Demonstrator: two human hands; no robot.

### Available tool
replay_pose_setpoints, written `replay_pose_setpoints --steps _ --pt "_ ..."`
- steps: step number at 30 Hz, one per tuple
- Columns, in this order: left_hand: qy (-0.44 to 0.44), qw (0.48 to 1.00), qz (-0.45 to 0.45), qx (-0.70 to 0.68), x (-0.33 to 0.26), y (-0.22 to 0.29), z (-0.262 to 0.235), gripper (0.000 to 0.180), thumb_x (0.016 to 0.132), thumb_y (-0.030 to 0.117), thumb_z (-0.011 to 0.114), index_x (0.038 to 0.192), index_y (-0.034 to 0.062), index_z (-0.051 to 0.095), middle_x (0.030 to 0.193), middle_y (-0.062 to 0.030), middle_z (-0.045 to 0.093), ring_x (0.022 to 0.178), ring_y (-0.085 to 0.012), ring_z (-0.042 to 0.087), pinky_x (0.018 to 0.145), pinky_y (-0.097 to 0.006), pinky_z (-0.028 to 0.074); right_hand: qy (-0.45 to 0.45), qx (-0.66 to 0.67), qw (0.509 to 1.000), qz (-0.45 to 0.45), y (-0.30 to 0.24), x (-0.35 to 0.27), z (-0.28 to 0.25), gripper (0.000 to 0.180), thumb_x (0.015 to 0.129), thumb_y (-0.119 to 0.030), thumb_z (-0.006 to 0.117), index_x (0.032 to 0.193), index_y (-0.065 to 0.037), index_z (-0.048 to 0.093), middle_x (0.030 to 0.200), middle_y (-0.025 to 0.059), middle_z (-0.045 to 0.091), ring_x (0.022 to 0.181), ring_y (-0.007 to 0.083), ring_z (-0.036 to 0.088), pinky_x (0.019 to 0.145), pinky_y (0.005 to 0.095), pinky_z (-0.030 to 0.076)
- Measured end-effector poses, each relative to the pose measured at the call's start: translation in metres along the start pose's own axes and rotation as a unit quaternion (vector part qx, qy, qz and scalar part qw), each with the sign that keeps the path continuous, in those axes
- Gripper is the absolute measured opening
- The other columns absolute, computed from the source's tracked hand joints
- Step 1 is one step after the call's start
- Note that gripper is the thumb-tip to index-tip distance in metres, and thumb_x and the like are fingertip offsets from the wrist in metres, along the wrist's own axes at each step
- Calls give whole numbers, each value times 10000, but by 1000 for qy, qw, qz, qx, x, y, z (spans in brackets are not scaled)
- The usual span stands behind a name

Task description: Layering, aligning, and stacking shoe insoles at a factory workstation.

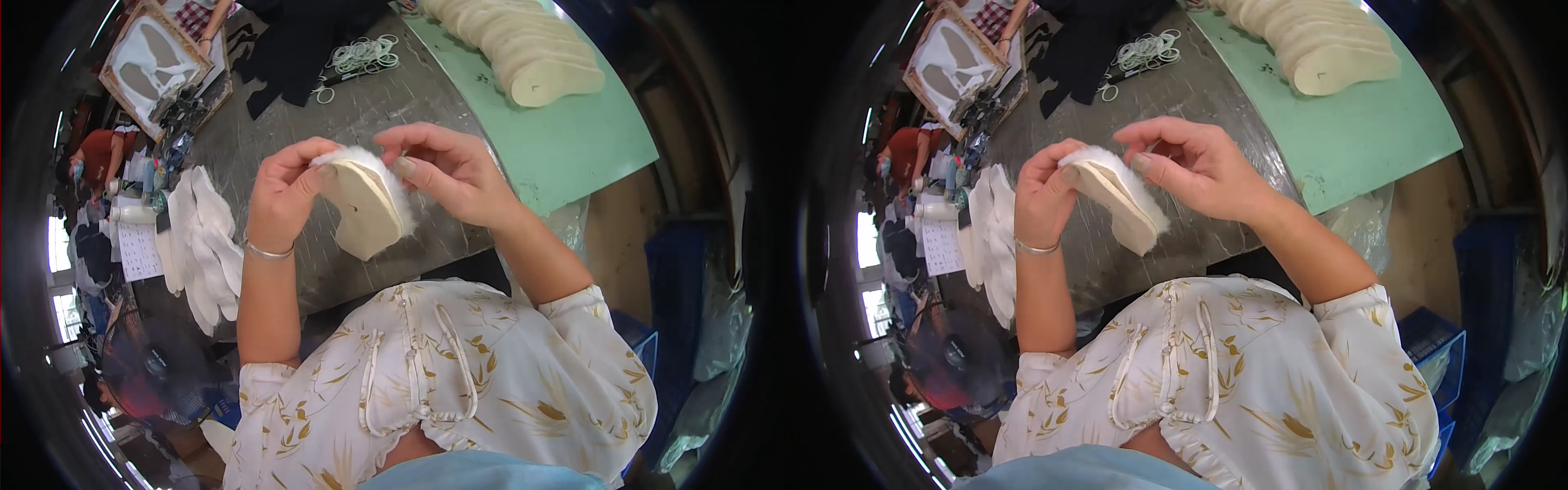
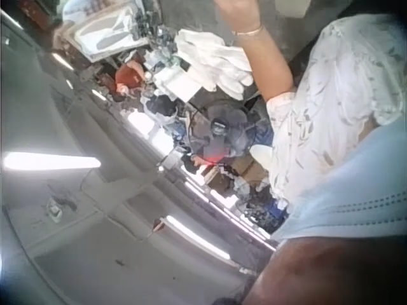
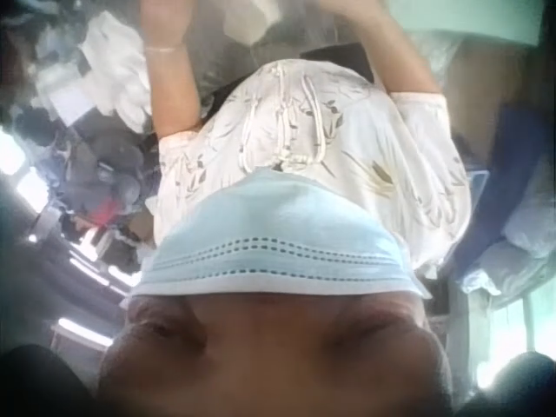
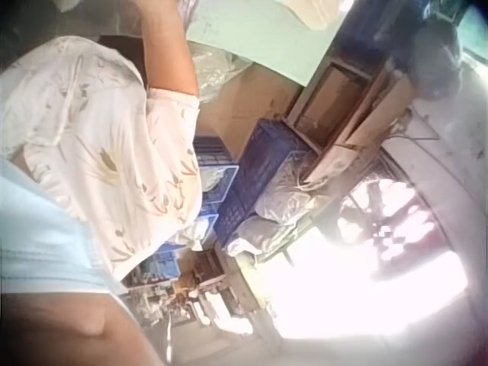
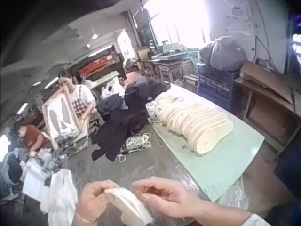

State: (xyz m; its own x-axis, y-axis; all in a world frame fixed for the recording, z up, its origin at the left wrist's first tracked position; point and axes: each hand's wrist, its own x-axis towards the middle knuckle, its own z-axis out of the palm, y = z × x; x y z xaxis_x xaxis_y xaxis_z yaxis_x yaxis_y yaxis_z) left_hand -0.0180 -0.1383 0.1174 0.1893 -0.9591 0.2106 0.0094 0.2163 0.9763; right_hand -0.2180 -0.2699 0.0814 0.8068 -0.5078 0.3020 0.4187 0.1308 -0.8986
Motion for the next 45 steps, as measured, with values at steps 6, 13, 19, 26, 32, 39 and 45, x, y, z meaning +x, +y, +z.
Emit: replay_pose_setpoints --steps 6,13,19,26,32,39,45 --pt "-66 964 -66 -250 19 -1 -19 300 940 128 599 1213 27 527 1045 -68 654 962 -155 642 857 -291 504 -113 -215 952 -189 -31 51 14 356 858 11 631 1208 -51 637 1150 82 594 859 118 576 754 244 503" --pt "-94 947 -43 -303 19 -16 -19 235 972 212 558 1139 56 502 944 -55 627 811 -121 637 686 -250 524 -218 -304 875 -307 -46 67 23 275 787 71 688 1041 -37 688 1053 110 616 899 222 620 751 298 512" --pt "-144 931 -35 -333 16 -21 -12 188 980 188 545 1106 50 531 916 -26 624 794 -81 619 660 -219 498 -234 -367 850 -297 -53 65 30 246 778 32 714 1003 -60 678 971 81 596 846 222 619 710 309 516" --pt "-139 927 -69 -340 9 -23 -11 225 962 186 565 1123 32 535 942 -36 621 801 -80 622 683 -217 510 -288 -439 789 -318 -65 69 41 250 718 48 728 929 -44 630 981 89 597 864 250 618 729 338 514" --pt "-126 922 -73 -359 8 -48 -7 211 960 203 596 1109 58 563 931 -2 615 787 -58 605 690 -197 506 -210 -470 738 -437 -38 60 47 249 715 17 698 911 -30 551 1014 100 622 839 288 620 732 368 488" --pt "-52 937 -111 -328 2 -48 -2 271 971 238 587 1145 31 603 1043 -37 653 889 -93 638 787 -224 525 -141 -490 795 -329 -30 47 46 245 714 49 685 902 -48 560 943 94 651 801 281 626 690 356 480" --pt "-58 997 23 55 -30 3 -17 444 898 266 676 1231 -17 595 1100 -86 665 995 -147 632 886 -287 501 -122 -514 796 -295 -35 40 41 211 723 56 673 868 -45 557 869 88 644 725 280 613 654 349 476"
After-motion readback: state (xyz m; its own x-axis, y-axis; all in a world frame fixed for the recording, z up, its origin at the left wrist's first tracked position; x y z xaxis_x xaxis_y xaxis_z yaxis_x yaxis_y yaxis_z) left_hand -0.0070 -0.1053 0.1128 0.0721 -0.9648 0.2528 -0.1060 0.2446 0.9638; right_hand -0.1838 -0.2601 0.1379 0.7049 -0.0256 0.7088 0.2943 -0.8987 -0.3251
